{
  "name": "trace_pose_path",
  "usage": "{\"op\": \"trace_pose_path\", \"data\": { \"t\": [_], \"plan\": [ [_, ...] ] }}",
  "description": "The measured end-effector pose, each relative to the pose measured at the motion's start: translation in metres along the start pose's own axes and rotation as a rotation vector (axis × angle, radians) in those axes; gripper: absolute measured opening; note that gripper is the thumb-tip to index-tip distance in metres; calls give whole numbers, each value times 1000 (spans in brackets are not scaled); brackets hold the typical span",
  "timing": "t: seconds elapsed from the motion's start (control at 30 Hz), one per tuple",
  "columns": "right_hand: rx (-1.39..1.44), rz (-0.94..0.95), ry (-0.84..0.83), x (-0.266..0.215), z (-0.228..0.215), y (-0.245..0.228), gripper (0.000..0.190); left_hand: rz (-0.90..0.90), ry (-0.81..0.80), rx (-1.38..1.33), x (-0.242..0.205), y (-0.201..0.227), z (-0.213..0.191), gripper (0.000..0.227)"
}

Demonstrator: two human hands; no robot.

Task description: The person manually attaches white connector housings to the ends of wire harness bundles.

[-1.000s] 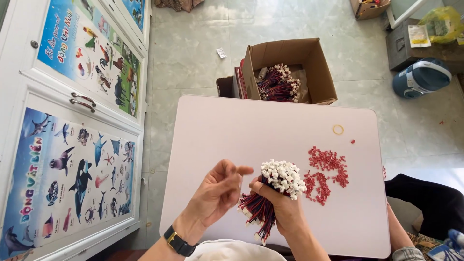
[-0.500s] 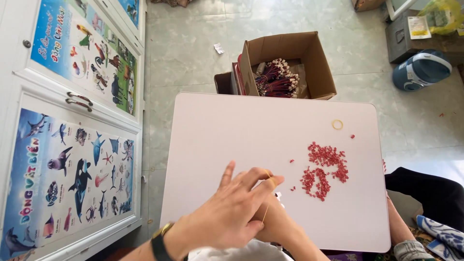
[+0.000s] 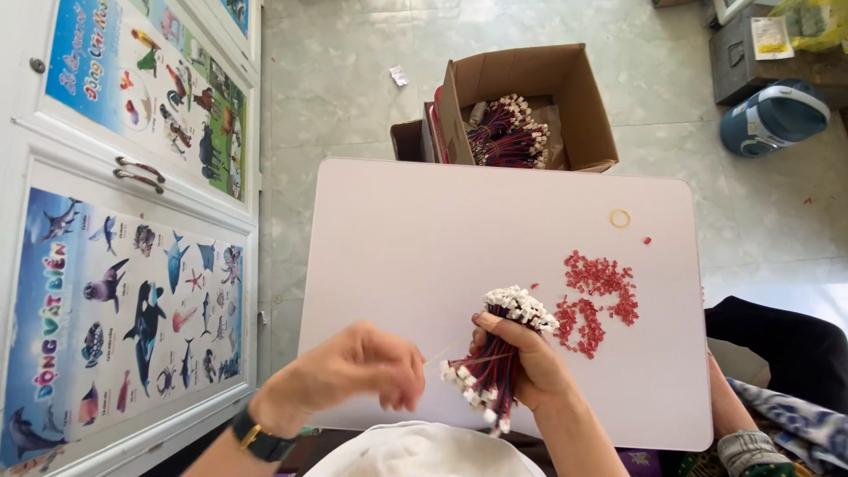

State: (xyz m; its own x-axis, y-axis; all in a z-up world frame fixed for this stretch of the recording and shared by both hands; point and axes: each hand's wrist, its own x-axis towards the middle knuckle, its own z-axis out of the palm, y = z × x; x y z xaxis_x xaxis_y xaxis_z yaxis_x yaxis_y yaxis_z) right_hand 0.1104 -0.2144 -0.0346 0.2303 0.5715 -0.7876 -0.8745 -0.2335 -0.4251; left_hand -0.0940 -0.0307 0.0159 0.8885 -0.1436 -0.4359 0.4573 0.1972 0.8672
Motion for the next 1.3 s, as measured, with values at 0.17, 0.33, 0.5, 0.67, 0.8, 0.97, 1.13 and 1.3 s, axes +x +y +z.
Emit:
{"op": "trace_pose_path", "data": {
  "t": [0.17,0.33,0.5,0.67,0.8,0.97,1.13,1.3],
  "plan": [
    [98,-206,-94,-7,24,13,19,568,242,-1142,40,-1,25,29],
    [-262,-335,-131,-21,29,16,37,402,975,-720,72,-32,40,60],
    [-747,-147,-78,-24,29,-1,37,430,632,8,33,21,57,113],
    [-1776,-735,19,-18,21,23,40,418,614,630,27,22,66,118],
    [-1630,-219,-257,-35,41,19,45,185,550,488,22,21,59,80],
    [-747,51,-502,-12,-4,18,37,-69,540,327,15,-11,42,43],
    [-732,153,-320,-7,0,14,37,-212,405,-266,16,-98,27,25],
    [-1322,-95,-285,-54,87,-13,37,-221,516,-389,-12,-113,30,21]
  ]
}}
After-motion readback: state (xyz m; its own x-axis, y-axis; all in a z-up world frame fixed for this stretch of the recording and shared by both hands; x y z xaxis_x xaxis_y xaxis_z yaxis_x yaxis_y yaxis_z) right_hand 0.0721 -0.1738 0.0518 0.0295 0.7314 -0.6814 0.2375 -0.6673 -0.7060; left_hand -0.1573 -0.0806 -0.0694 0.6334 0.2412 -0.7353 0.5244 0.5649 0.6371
